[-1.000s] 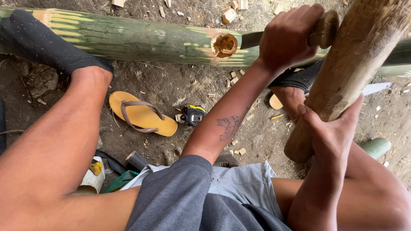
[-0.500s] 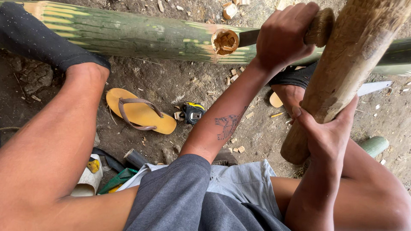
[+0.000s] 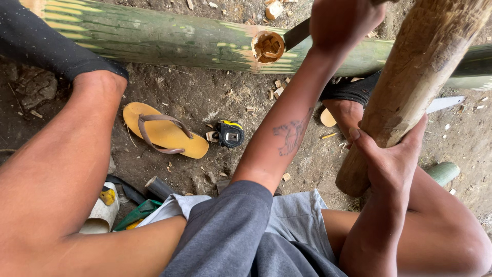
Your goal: The person uses a chisel and wooden mallet to carve a hole into a bamboo pole. They repeatedly strike the chisel to remove material and occasionally clear debris from the hole. The person then inserts a smaller bamboo piece into the carved hole to test the fit.
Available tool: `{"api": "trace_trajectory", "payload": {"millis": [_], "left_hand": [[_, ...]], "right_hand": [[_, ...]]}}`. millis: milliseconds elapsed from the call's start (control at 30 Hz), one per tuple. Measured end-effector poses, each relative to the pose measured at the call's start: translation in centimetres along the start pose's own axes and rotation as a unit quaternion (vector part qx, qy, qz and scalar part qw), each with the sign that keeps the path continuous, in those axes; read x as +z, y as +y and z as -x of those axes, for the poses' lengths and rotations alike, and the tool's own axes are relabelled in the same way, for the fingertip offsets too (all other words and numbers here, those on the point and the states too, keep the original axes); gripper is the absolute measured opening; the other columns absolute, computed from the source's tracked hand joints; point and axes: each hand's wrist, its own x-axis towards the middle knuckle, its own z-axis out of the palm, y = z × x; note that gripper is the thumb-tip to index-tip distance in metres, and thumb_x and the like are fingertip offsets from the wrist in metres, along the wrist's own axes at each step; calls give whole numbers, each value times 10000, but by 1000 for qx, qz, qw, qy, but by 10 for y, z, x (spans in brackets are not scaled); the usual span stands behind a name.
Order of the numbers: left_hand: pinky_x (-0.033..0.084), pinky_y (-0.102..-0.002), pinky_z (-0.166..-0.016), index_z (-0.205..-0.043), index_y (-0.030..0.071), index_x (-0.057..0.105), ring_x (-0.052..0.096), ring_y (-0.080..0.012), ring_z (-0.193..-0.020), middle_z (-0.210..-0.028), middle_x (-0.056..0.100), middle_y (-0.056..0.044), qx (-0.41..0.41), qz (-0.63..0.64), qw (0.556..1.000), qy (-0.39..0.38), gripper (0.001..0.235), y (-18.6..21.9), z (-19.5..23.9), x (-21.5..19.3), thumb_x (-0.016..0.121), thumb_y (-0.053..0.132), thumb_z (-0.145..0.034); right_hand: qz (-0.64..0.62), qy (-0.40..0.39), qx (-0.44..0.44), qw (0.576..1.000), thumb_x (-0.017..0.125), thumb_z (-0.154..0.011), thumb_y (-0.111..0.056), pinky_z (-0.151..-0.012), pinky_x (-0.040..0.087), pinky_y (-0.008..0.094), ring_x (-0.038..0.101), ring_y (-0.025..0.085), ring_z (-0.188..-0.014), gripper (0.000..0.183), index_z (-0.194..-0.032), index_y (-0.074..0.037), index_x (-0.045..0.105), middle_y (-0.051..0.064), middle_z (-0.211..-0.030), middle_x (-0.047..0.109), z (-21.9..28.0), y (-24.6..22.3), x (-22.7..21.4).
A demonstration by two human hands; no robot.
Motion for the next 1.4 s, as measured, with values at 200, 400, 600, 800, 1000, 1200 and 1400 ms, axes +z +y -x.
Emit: {"api": "trace_trajectory", "payload": {"millis": [200,400,600,800,1000,1200,1400], "left_hand": [[528,-332,-529,-916,58,650,627,-170,-557,-670,649,-49,216,101,925,296,143,9,26,-11,663,142,-801],[567,-352,-578,-848,92,662,623,-178,-547,-629,626,-34,126,89,943,294,206,-9,23,8,768,264,-804],[584,-392,-678,-996,110,618,653,-215,-663,-756,643,-55,107,100,934,326,381,-11,27,1,777,304,-709],[568,-338,-643,-1090,227,559,669,-173,-693,-818,646,9,153,151,933,290,380,-15,51,-11,783,260,-785],[582,-332,-608,-1093,152,581,647,-147,-615,-733,625,4,117,168,930,306,337,-22,25,-5,757,288,-840],[603,-337,-660,-1050,122,579,688,-193,-686,-799,677,-48,143,135,923,331,267,-26,25,-17,660,291,-861],[583,-306,-562,-999,127,617,676,-165,-612,-741,685,-41,125,158,932,302,239,-26,24,-20,646,335,-884]], "right_hand": [[-49,10,32,998,812,-823,-81,-831,590,352,664,217,-976,862,-1529,-19,322,129,-1229,578,-1,-12,5],[-62,0,-14,998,835,-864,-85,-1020,558,331,643,175,-1164,853,-1545,2,329,113,-1276,568,11,-23,7],[-46,0,-7,999,841,-870,-66,-1048,540,337,600,176,-1160,848,-1535,-2,318,110,-1307,559,13,-22,4],[-5,-14,-35,999,866,-897,-82,-1056,523,351,555,163,-1150,843,-1524,17,312,102,-1294,527,14,-15,0],[198,-7,-60,978,873,-792,-189,-1048,522,442,592,266,-1274,1053,-1608,-12,232,185,-1415,531,10,-11,-8],[186,14,-114,976,852,-822,-192,-1059,554,457,621,282,-1219,968,-1585,-16,284,219,-1357,559,15,-37,-20],[68,60,-126,988,845,-976,-253,-819,595,364,680,246,-912,510,-1247,51,538,174,-1128,644,32,-116,-14]]}}
